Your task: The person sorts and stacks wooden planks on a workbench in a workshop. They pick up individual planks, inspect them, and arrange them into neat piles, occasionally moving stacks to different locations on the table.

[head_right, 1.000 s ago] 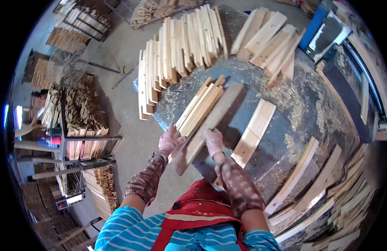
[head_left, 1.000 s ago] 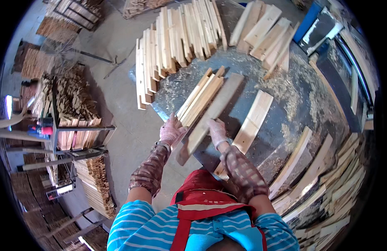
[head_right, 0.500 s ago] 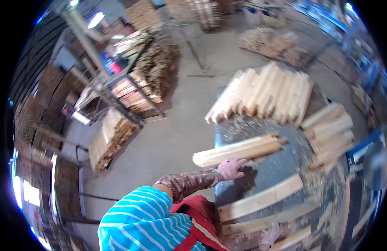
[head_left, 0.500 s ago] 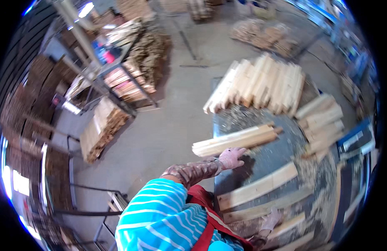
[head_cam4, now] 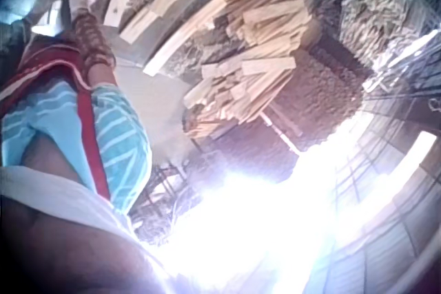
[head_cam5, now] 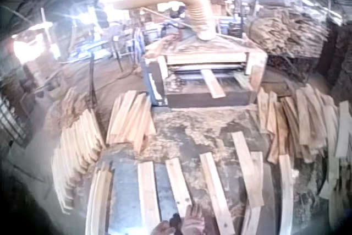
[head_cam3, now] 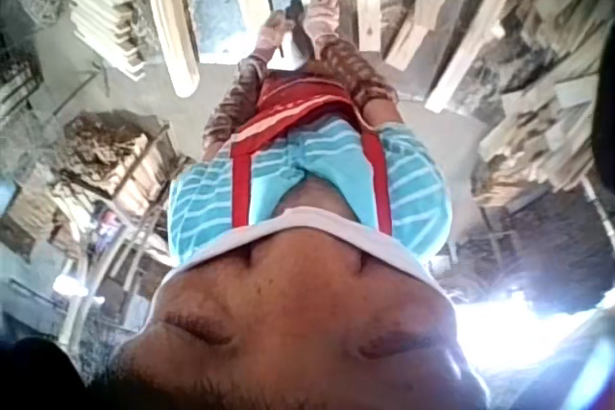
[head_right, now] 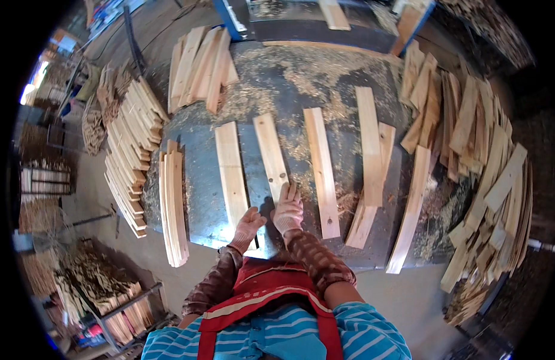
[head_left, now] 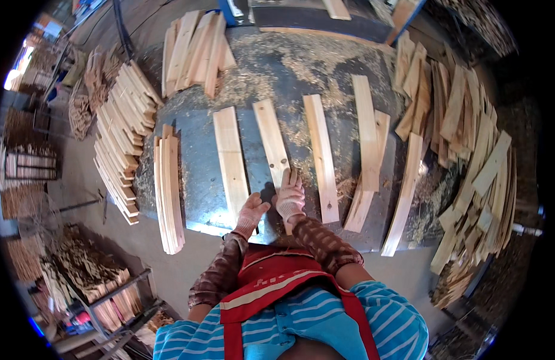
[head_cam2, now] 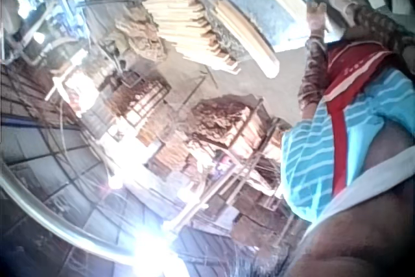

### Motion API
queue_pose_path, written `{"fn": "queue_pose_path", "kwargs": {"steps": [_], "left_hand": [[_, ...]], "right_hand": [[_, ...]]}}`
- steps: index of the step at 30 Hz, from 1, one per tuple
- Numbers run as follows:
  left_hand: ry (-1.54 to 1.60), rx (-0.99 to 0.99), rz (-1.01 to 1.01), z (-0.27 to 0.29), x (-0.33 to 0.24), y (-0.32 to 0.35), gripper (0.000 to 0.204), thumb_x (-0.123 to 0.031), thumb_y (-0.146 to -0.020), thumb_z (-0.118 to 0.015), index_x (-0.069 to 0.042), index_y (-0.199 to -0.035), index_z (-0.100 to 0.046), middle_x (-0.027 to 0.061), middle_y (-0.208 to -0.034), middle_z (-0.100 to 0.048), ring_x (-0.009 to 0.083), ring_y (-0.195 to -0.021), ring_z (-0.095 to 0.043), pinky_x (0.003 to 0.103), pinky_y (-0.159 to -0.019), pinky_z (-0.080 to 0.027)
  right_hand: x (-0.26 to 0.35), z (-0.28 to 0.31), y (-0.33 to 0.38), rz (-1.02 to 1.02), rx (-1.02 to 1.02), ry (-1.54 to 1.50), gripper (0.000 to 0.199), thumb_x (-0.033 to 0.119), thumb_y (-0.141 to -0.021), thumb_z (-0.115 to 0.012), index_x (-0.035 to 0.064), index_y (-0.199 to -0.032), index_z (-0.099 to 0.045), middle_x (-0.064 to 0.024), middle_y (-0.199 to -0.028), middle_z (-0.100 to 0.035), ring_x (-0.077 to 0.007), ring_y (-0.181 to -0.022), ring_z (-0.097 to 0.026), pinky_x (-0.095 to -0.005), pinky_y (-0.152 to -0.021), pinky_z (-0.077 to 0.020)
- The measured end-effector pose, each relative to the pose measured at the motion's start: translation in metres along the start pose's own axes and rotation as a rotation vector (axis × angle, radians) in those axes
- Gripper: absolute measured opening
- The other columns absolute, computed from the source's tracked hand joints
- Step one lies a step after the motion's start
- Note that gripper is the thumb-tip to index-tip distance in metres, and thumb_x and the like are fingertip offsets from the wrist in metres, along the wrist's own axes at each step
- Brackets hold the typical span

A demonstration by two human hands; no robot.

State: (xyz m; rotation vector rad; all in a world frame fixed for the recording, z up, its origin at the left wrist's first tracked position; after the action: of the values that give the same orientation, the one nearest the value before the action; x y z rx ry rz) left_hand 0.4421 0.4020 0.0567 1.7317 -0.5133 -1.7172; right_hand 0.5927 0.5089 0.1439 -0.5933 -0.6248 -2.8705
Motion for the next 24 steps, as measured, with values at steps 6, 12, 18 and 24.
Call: {"fn": "queue_pose_path", "kwargs": {"steps": [6,12,18,24], "left_hand": [[0.529,0.545,0.133,-0.101,-0.068,0.060,0.066,-0.033,-0.089,-0.073,-0.007,-0.144,-0.045,0.0100,-0.135,-0.058,0.0245,-0.118,-0.061,0.045,-0.099,-0.052],[0.438,0.438,0.230,-0.103,-0.038,0.040,0.044,-0.013,-0.087,-0.068,0.002,-0.128,-0.060,0.0142,-0.117,-0.070,0.0312,-0.103,-0.069,0.046,-0.092,-0.057],[0.402,0.459,0.205,-0.107,-0.033,0.036,0.049,-0.013,-0.088,-0.069,0.004,-0.132,-0.056,0.0159,-0.120,-0.069,0.0314,-0.106,-0.068,0.046,-0.094,-0.057],[0.226,0.092,-0.172,-0.095,-0.039,0.003,0.054,-0.027,-0.097,-0.066,0.002,-0.140,-0.049,0.0128,-0.130,-0.062,0.0237,-0.117,-0.061,0.036,-0.104,-0.047]], "right_hand": [[-0.037,-0.036,-0.009,0.016,0.037,-0.529,0.068,0.047,-0.096,-0.053,0.0147,-0.154,-0.038,-0.0169,-0.152,-0.047,-0.0356,-0.133,-0.053,-0.0494,-0.112,-0.0415],[-0.117,0.028,0.035,-0.147,-0.091,0.023,0.091,0.049,-0.083,-0.069,0.0191,-0.158,-0.027,-0.0197,-0.162,-0.029,-0.0380,-0.148,-0.029,-0.0458,-0.120,-0.0275],[-0.179,0.018,0.046,-0.494,-0.021,-0.187,0.094,0.031,-0.074,-0.076,0.0164,-0.155,-0.030,-0.0201,-0.148,-0.045,-0.0394,-0.133,-0.049,-0.0453,-0.107,-0.0453],[-0.104,0.043,0.057,-0.109,-0.245,-0.508,0.068,0.032,-0.083,-0.066,0.0142,-0.146,-0.047,-0.0122,-0.142,-0.052,-0.0374,-0.123,-0.057,-0.0464,-0.096,-0.0525]]}}
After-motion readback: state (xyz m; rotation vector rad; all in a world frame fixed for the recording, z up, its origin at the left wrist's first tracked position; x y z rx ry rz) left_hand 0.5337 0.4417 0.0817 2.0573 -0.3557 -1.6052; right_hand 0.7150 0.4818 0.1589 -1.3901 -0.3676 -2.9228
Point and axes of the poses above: each hand's wrist, its own y-axis away from the middle knuckle, its own z-axis out of the back of the hand, x = y × z, the point moved 9 cm from there along -y, towards the middle knuckle
